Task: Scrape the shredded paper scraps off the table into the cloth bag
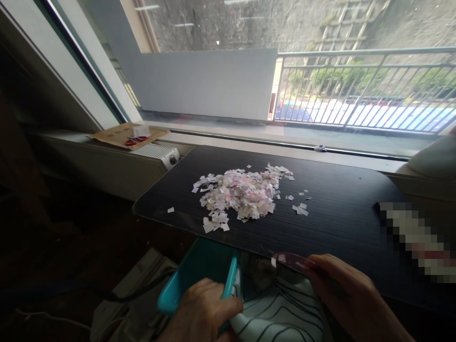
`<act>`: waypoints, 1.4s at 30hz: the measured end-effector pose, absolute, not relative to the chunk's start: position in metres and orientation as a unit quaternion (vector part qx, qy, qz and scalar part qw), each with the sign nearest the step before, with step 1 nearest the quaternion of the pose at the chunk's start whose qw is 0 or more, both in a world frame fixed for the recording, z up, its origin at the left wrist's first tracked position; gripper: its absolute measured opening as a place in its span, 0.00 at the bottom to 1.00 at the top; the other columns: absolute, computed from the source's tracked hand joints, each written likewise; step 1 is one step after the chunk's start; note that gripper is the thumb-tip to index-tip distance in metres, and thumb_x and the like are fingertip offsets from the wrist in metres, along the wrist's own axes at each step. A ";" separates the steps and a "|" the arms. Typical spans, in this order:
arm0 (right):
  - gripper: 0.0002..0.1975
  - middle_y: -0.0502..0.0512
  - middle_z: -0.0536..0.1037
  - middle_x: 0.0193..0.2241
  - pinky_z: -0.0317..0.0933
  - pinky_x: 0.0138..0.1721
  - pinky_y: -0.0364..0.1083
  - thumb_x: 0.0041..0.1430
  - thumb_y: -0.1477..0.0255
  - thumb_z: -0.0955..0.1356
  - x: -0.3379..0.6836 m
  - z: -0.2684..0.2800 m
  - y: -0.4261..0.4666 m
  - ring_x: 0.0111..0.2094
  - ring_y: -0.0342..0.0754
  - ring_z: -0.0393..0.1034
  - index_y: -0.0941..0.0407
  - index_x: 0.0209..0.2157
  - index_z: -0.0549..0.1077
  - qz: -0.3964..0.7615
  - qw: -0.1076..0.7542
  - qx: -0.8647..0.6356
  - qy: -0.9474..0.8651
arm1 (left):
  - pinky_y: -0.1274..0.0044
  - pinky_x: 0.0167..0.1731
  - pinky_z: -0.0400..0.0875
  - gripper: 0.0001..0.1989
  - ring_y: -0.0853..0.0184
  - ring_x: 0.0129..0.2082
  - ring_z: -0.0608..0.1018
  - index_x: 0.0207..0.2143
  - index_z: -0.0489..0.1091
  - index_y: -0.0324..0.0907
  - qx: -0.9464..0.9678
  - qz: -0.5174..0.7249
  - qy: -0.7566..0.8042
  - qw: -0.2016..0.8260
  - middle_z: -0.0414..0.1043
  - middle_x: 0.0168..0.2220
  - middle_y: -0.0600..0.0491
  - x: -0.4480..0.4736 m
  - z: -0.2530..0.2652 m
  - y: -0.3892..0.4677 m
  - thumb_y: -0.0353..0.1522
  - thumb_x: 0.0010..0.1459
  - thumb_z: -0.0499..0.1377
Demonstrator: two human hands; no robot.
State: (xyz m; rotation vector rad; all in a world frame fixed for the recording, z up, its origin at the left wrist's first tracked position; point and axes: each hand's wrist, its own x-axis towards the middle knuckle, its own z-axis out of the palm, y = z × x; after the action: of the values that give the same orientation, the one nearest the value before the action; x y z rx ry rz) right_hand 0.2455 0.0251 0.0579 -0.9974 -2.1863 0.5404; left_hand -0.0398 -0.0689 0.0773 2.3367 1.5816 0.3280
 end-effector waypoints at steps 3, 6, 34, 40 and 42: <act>0.09 0.48 0.75 0.33 0.66 0.34 0.39 0.62 0.76 0.65 0.248 0.060 0.024 0.32 0.41 0.72 0.51 0.43 0.67 0.180 0.344 -0.387 -0.836 | 0.76 0.38 0.67 0.09 0.64 0.32 0.73 0.34 0.72 0.46 0.809 0.106 0.551 0.177 0.72 0.30 0.54 -0.043 0.079 -0.068 0.26 0.52 0.58; 0.09 0.49 0.76 0.34 0.66 0.36 0.39 0.62 0.76 0.65 0.251 0.059 0.024 0.33 0.42 0.72 0.51 0.44 0.67 0.155 0.343 -0.390 -0.840 | 0.76 0.37 0.67 0.10 0.64 0.33 0.73 0.34 0.73 0.46 0.800 0.094 0.560 0.192 0.72 0.30 0.55 -0.043 0.080 -0.065 0.25 0.50 0.59; 0.06 0.47 0.79 0.31 0.68 0.31 0.37 0.61 0.67 0.66 0.247 0.064 0.028 0.29 0.42 0.75 0.52 0.39 0.71 0.149 0.311 -0.479 -0.807 | 0.76 0.39 0.65 0.09 0.64 0.34 0.72 0.34 0.73 0.47 0.799 0.078 0.558 0.210 0.71 0.31 0.55 -0.039 0.083 -0.071 0.25 0.52 0.59; 0.08 0.49 0.81 0.33 0.69 0.31 0.37 0.60 0.65 0.66 0.212 0.072 0.039 0.30 0.44 0.76 0.51 0.40 0.73 0.164 0.322 -0.409 -0.838 | 0.75 0.40 0.64 0.10 0.63 0.37 0.72 0.36 0.75 0.48 0.752 0.052 0.616 0.228 0.71 0.33 0.55 -0.071 0.075 -0.083 0.27 0.50 0.63; 0.08 0.50 0.81 0.33 0.68 0.32 0.38 0.60 0.65 0.66 0.185 0.077 0.043 0.30 0.44 0.76 0.51 0.41 0.73 0.170 0.341 -0.372 -0.847 | 0.75 0.40 0.64 0.10 0.63 0.37 0.72 0.36 0.75 0.48 0.726 0.052 0.647 0.226 0.71 0.33 0.55 -0.087 0.079 -0.090 0.27 0.51 0.63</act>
State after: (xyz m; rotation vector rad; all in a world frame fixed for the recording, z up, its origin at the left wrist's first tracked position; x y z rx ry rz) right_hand 0.1853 0.0428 0.0773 -0.9676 -2.2024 0.4426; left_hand -0.0873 -0.0895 0.0792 2.0024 1.7844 0.1428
